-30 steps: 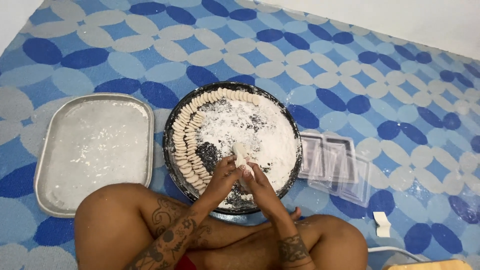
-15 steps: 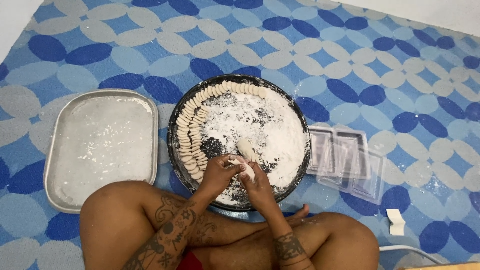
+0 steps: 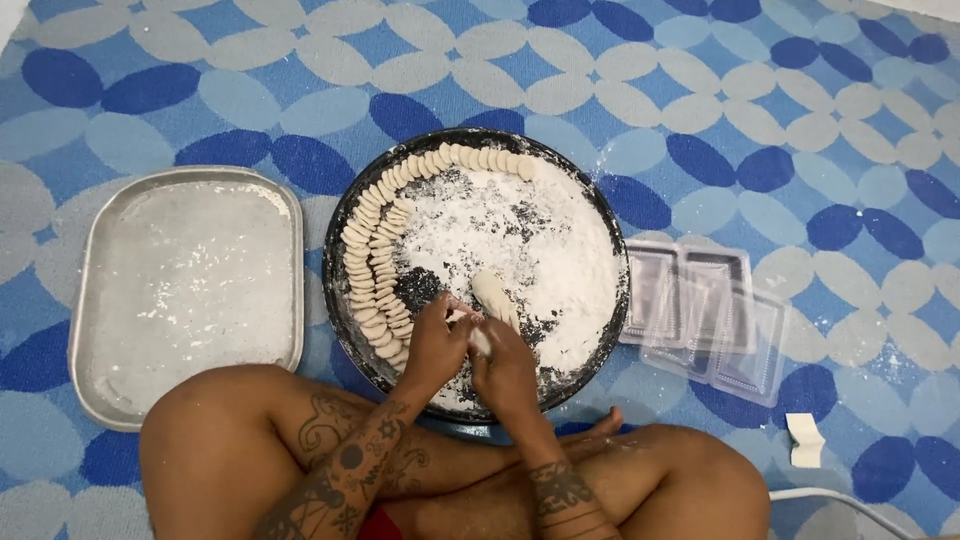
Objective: A person sits on the floor and manually shapes small pieces of dough into oblong forms, arranging them in a circular pattern on a large tray.
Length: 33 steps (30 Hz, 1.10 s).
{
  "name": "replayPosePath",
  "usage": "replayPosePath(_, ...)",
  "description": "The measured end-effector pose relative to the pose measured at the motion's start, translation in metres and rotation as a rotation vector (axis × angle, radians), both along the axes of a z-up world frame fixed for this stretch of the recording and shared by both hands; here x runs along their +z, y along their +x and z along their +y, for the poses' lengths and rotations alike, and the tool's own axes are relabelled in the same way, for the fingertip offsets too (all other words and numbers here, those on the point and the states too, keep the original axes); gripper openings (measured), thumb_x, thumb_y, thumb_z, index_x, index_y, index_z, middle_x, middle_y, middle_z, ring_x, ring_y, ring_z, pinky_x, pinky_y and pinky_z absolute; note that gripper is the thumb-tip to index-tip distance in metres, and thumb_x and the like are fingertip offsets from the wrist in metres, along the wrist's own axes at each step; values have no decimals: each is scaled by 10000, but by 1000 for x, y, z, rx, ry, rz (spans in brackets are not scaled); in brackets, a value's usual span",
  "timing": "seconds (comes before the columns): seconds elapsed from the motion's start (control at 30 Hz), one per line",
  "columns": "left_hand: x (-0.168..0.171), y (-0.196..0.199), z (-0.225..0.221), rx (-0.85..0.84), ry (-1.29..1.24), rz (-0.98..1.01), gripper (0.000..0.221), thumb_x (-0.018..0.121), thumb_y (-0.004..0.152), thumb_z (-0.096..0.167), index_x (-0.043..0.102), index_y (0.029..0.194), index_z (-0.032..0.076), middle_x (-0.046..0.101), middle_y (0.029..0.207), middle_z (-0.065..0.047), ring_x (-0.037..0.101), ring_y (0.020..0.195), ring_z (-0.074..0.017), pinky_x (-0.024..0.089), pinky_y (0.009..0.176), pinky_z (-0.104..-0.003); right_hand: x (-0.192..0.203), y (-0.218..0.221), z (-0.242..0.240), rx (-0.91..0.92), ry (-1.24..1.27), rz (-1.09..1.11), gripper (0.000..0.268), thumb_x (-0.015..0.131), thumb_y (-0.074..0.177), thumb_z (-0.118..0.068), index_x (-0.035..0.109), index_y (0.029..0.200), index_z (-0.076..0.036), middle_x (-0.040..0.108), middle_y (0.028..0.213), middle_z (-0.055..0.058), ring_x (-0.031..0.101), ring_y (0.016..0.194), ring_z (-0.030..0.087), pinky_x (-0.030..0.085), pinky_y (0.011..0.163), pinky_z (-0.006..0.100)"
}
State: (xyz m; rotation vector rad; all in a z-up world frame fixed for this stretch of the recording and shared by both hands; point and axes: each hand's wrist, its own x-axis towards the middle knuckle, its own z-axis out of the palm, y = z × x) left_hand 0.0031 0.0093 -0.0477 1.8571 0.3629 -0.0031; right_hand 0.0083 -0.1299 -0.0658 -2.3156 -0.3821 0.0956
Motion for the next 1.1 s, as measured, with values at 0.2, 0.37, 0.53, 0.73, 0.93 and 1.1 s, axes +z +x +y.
replayPosePath(0.2, 2, 7, -8, 65, -42, 78, 203, 656, 954, 159, 679, 1055, -15, 681, 1019, -288, 672, 1061, -492, 524, 912, -556, -43, -4, -1, 89, -89, -157, 175, 635, 878, -105, 642, 1053, -108, 696, 944, 157, 699, 905, 374, 549, 724, 447)
replayPosePath(0.37, -37, 19, 4, 97, -193, 114, 257, 749, 906, 261, 725, 1038, 41, 743, 844, -179, 736, 838, -304, 545, 736, -416, 10, -4, 5, -24, 39, 8, 242, 660, 883, -177, 687, 1100, -74, 711, 875, 195, 664, 719, 328, 552, 653, 429)
replayPosePath(0.53, -43, 21, 4, 111, -256, 121, 231, 735, 923, 257, 726, 1028, 51, 739, 747, -169, 667, 691, -219, 485, 627, -351, 37, -6, 7, -182, 163, 275, 226, 713, 771, -235, 679, 859, -29, 633, 563, 189, 588, 429, 314, 435, 474, 416)
replayPosePath(0.73, -26, 23, 31, 330, -333, 58, 221, 374, 1125, 229, 494, 1222, 70, 625, 989, -154, 427, 650, -102, 397, 600, -347, 11, -11, -7, -259, 49, 240, 281, 739, 658, -359, 641, 741, -108, 613, 552, 202, 656, 588, 430, 458, 555, 457)
replayPosePath(0.93, -23, 9, 7, 163, -340, 188, 486, 335, 1105, 387, 508, 1383, 28, 548, 1363, -257, 548, 1284, -391, 419, 1074, -512, 14, -13, -3, -103, -216, 427, 539, 671, 869, -343, 616, 1296, -18, 722, 1049, 314, 693, 1031, 505, 553, 856, 586)
replayPosePath(1.1, -4, -7, 5, 71, -373, 90, 504, 596, 1043, 421, 381, 1257, 19, 441, 991, -73, 435, 907, -163, 378, 806, -354, 4, -11, -9, -78, -194, 257, 602, 752, 833, -371, 638, 1303, -13, 667, 1221, 285, 581, 1207, 516, 452, 1024, 622)
